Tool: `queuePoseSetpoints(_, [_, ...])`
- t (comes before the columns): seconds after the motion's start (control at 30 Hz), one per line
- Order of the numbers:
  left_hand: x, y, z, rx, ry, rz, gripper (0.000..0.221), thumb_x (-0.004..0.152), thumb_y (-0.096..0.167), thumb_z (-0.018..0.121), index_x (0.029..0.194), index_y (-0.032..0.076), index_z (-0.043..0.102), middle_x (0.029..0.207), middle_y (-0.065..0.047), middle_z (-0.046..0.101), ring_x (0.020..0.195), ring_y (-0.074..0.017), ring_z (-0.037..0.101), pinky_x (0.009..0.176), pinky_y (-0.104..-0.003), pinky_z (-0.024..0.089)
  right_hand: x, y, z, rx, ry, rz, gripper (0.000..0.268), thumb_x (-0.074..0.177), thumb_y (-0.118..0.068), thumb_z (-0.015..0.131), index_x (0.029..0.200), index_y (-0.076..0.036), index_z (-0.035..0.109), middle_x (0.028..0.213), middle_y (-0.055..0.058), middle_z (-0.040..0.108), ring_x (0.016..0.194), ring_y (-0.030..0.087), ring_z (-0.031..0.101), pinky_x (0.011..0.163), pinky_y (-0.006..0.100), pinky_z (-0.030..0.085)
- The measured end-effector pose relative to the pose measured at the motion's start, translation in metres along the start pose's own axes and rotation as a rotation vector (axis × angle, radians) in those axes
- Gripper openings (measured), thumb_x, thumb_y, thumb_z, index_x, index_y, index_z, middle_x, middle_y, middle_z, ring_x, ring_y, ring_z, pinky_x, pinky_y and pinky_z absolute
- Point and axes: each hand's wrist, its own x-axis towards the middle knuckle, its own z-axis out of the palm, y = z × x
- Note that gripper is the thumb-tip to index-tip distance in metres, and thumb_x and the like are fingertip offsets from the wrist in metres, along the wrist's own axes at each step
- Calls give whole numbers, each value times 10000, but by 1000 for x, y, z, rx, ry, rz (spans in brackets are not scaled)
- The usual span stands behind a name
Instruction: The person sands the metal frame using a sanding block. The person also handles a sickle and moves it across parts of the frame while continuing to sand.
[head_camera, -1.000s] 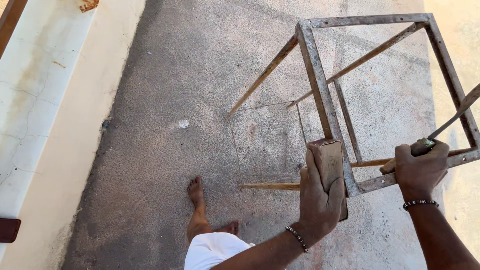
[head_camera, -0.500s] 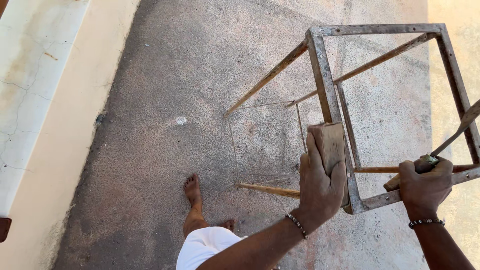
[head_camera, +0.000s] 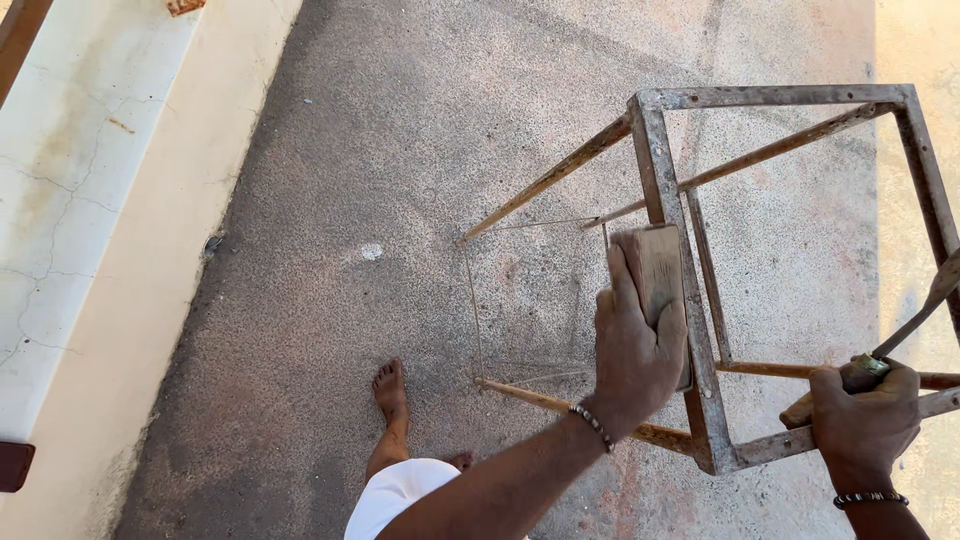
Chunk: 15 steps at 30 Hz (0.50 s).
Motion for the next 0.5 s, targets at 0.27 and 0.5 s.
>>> queuePoseSetpoints(0.27, [136, -11, -11, -251, -133, -222, 875, 998, 270, 465, 1689, -31, 19, 917, -244, 719, 563, -255, 729, 439, -271, 556, -7, -13, 4, 60, -19, 32, 376, 889, -137, 765, 1079, 99, 542, 884, 119, 641, 767, 202, 637, 779, 389, 565])
queuePoseSetpoints(0.5, [77, 9, -22, 26, -171, -200, 941, 963, 209, 656, 1626, -14, 28, 1072, -244, 594, 756, -282, 674, 480, -336, 585, -6, -9, 6, 13, -11, 16, 371, 877, -168, 773, 1047, 82, 557, 871, 118, 654, 769, 226, 650, 790, 388, 557])
